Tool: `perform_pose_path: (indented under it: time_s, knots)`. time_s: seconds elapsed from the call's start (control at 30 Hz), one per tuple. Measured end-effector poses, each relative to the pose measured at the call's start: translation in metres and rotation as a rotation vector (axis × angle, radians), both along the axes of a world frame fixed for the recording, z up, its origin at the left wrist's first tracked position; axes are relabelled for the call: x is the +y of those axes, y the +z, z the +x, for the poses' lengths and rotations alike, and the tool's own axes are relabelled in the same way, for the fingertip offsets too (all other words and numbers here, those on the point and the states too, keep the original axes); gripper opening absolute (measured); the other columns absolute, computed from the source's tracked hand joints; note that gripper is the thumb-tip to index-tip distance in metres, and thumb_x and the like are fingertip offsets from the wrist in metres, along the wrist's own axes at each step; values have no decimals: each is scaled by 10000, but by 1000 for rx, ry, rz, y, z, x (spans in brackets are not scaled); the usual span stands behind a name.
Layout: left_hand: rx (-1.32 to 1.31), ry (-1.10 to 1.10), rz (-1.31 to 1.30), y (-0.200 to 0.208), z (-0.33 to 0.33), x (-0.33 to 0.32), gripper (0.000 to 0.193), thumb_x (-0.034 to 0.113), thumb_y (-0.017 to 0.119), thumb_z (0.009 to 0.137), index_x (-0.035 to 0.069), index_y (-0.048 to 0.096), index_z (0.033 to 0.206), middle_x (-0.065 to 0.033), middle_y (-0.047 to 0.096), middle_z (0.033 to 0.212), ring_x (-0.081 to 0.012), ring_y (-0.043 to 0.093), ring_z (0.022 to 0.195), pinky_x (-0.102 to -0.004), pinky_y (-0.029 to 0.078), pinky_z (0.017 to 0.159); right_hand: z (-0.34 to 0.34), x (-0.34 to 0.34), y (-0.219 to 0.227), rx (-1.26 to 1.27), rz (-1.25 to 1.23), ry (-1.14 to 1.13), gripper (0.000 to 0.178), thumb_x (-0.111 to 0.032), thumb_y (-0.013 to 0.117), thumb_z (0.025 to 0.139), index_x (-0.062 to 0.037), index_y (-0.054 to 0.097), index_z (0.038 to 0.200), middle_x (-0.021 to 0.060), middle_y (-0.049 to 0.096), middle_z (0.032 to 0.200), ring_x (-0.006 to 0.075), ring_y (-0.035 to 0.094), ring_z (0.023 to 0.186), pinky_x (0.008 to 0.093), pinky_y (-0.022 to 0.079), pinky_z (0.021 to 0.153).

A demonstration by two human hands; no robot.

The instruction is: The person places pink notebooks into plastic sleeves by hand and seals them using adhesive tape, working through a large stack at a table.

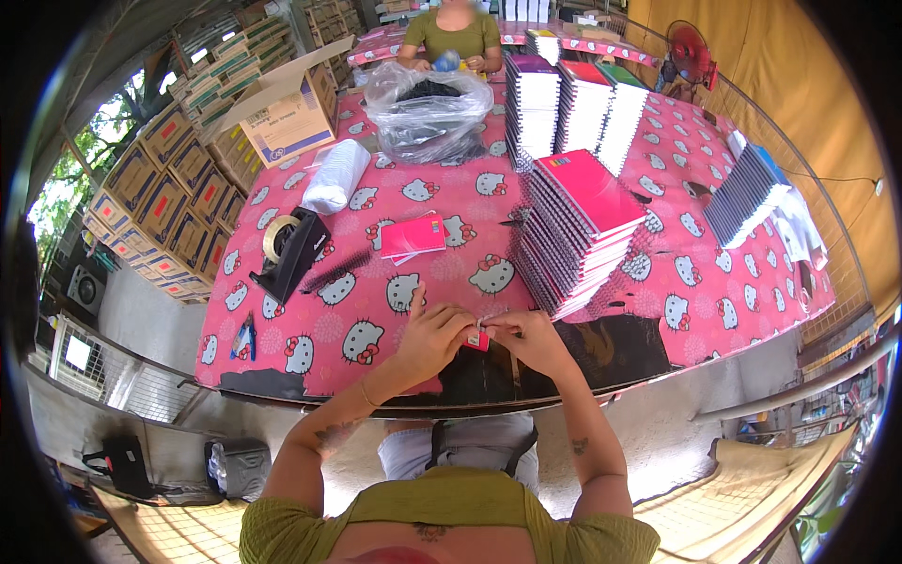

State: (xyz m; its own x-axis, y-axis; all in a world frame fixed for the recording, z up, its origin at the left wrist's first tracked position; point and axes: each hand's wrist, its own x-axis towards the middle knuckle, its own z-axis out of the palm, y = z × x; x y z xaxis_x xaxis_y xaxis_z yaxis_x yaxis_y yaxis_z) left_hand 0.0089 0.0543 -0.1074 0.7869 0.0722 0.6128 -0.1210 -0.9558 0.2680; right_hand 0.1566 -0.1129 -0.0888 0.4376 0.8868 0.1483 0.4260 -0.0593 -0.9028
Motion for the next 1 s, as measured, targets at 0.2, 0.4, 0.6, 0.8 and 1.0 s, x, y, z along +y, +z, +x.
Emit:
perform_pose_path:
  time_s: [0.2,0.4,0.6,0.8,1.0]
  knots:
    - [-64,-2,-34,-2,0,-2,121,192,679,897,108,622,964,-21,647,874,-216,634,858,-623,222,1139,10,-1,2,-38,-42,47,170,-66,716,887,34,722,1024,97,727,823,93,653,758,270,548,722]
    - [17,-26,-43,-4,-1,6,170,197,699,885,111,630,1014,-9,663,944,-209,638,922,-585,260,1132,16,0,3,-28,-16,113,108,-42,726,848,34,712,923,78,705,766,80,648,723,265,546,689]
    - [3,-67,-38,12,-3,-5,212,123,706,842,86,650,1043,-47,662,919,-261,624,910,-455,418,930,-4,14,-14,-237,169,-98,120,-34,716,767,14,664,864,134,667,757,205,657,637,319,523,619]
    - [-58,-46,79,83,-5,3,284,-28,658,788,51,657,1060,-106,687,980,-283,619,882,-392,432,768,-26,-10,59,-503,447,-360,285,-120,766,789,-57,704,1060,163,680,1057,309,656,987,389,510,853]
    - [-723,-252,105,185,102,-3,273,-61,653,793,33,668,1050,-122,706,1109,-337,664,1057,-442,513,934,80,-55,126,-497,507,-754,480,-142,763,864,21,614,1290,144,663,1220,242,610,1109,353,458,978]
